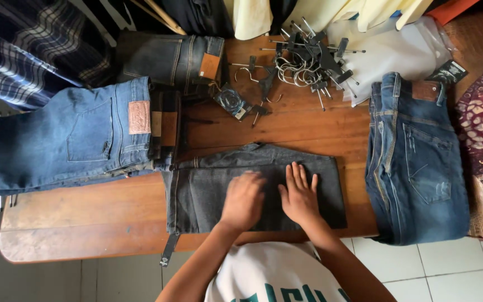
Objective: Folding denim jeans and attaching them to garment hangers on a wooden workspace.
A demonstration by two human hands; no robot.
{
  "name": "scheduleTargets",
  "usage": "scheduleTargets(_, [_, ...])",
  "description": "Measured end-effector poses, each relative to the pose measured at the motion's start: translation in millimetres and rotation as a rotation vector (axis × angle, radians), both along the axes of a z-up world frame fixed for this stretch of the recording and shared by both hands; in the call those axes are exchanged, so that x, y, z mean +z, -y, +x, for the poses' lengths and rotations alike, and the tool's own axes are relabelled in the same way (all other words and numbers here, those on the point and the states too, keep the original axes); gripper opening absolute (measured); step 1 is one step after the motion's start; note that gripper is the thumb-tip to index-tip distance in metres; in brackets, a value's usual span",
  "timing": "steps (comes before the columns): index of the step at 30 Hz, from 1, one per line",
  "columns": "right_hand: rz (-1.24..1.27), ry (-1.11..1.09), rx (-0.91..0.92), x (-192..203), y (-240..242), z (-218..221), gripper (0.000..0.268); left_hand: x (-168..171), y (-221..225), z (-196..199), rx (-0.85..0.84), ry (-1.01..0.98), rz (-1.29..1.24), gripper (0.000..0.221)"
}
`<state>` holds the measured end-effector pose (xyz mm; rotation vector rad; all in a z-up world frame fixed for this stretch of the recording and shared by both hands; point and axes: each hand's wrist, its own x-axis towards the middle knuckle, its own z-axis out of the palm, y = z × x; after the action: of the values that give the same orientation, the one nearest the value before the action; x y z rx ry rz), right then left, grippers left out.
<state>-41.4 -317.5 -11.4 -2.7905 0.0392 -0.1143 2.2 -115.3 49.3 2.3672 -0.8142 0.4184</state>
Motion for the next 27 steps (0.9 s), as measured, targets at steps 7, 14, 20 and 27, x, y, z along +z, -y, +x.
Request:
scheduleTargets(7, [-0.085, -0.122, 0.001, 12.1, -1.2, 1.6, 0.067, -33.9, 9.4, -8.0, -0.147, -0.12, 0.204, 0.056])
scheduleTargets(14, [-0.11, -0.123, -0.013, 21.0, 12.5, 1.8, 0.064, -15.1, -20.1, 0.3, 0.096, -0.198, 0.303, 0.068])
scheduleTargets(20, [-0.154, -0.26, -0.099, 19.8, 34.3, -0.4, 0.062, -3.9, -84.8, 5.7, 0.333, -0.203, 0.375, 0.067])
scheduleTargets(27, [-0.129, -0.247, -0.123, 16.8, 35.4, -1.7, 0.059, -26.3, -106.6, 3.2, 0.441, -0.244, 0.444, 0.071])
